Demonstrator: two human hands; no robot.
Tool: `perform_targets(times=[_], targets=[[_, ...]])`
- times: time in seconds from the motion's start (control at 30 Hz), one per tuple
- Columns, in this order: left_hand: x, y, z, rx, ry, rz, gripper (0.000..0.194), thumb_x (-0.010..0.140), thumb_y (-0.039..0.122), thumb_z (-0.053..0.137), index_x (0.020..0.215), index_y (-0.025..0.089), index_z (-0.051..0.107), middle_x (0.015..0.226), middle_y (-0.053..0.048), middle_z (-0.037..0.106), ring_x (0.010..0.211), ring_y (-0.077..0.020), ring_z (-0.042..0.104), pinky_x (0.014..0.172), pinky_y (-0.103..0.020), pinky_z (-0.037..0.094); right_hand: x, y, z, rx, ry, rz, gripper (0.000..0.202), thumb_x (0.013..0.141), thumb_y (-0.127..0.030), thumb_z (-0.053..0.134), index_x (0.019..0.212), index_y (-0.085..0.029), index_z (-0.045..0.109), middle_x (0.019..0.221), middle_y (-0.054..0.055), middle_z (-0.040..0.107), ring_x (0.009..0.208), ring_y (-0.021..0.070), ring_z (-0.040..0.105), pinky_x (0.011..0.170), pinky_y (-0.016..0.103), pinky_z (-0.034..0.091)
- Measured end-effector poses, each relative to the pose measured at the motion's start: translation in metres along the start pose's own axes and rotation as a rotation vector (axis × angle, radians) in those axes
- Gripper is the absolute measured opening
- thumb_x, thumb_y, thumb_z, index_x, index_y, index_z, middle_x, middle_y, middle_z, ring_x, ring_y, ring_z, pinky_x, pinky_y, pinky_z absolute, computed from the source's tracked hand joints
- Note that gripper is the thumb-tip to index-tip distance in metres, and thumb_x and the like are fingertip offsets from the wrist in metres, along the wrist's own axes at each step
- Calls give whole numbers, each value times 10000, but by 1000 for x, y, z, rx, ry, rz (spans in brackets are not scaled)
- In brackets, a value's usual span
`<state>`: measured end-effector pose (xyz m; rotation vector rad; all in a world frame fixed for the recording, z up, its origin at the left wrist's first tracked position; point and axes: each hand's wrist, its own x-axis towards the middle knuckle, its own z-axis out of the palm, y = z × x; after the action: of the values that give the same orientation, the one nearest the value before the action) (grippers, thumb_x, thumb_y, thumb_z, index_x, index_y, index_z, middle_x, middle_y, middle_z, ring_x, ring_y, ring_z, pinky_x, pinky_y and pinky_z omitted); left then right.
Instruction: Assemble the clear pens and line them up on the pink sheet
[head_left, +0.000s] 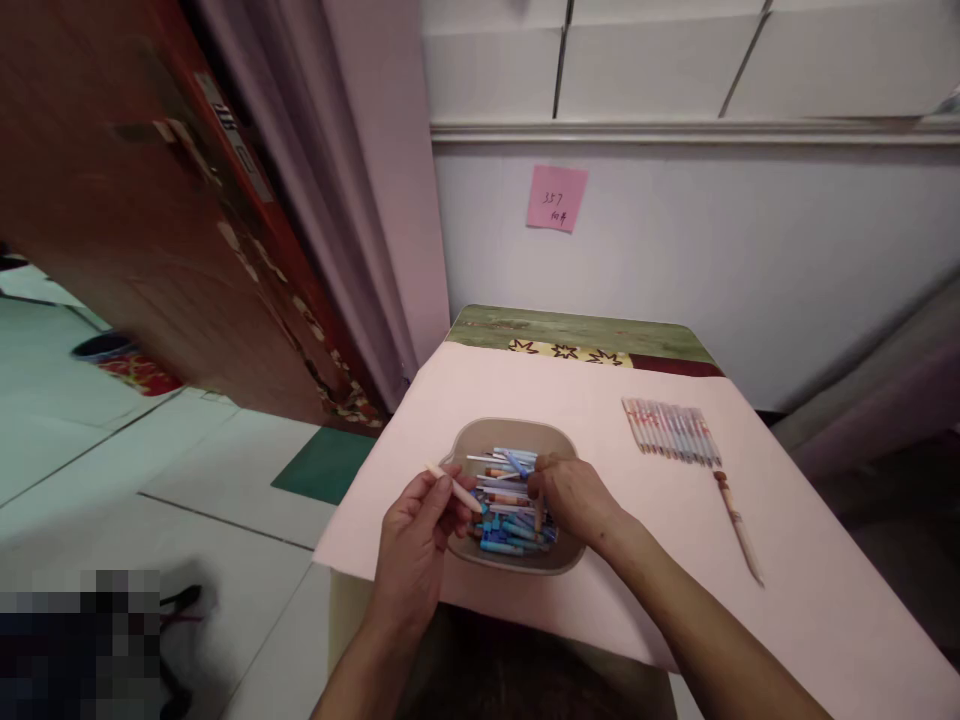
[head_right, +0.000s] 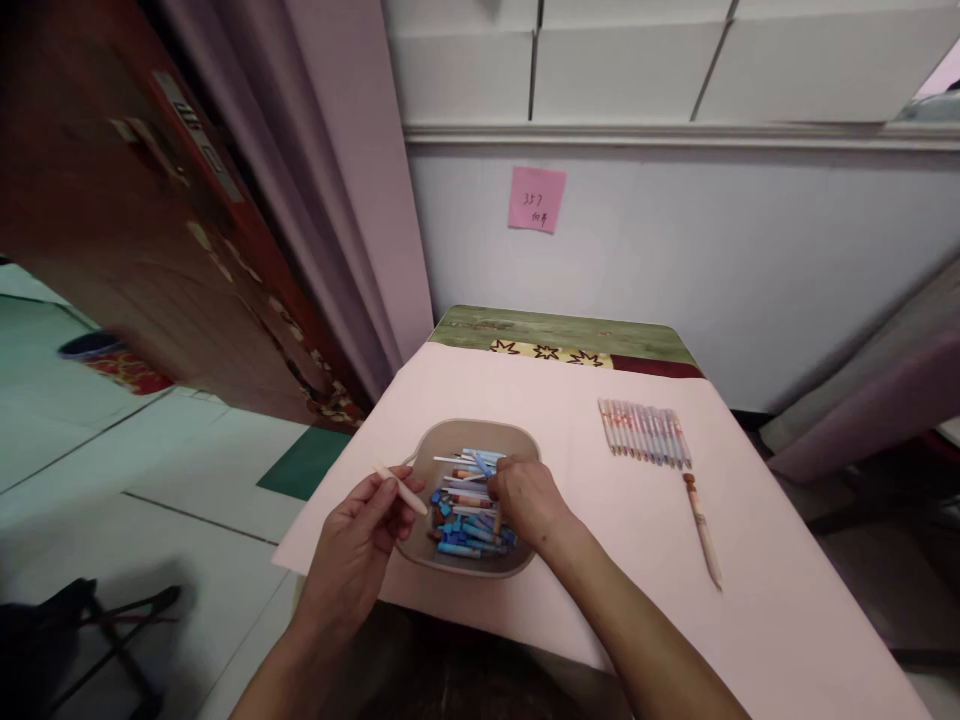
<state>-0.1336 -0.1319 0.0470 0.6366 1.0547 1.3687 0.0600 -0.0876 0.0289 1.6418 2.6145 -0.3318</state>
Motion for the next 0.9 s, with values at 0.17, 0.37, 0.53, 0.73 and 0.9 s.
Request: perform_targets(times=[0.17,0.37,0.53,0.73,0.9], targets=[[-1,-2,-2,-57,-54,-115,297,741,270,723,978,113,640,868,-100,712,576,-89,564,507,-192,456,6,0,6,-50,-44,-34,145,810,-174,612,866,-222,737,901,85,674,905,239,602,723,275,422],[3,-4,-5,-171,-53,-233,209,717,197,727,881,89,655,850,-107,702,613,-90,571,517,-176,463,-1,6,2,64,60,-93,130,858,-187,559,878,-217,684,937,52,671,907,197,607,739,257,402],[6,-2,-5,-124,-2,-129,208,749,272,709,883,134,631,744,-38,671,554,-75,529,472,-164,412,-12,10,-3,366,222,120,191,930,-304,450,1043,-233,587,838,3,695,715,157,633,621,234,388],[7,6,-4,112,81,218,182,778,304,687,751,167,570,657,18,620,621,-87,546,620,-192,451,-12,5,3,180,168,288,255,848,-315,575,1096,-266,603,825,2,723,760,193,662,616,252,371],[6,4,-9,15,108,160,200,777,334,676,794,179,550,804,-24,683,774,-158,639,786,-312,495,-11,1,-6,-19,177,305,134,866,-302,541,918,-248,652,849,26,712,775,190,652,600,252,358]])
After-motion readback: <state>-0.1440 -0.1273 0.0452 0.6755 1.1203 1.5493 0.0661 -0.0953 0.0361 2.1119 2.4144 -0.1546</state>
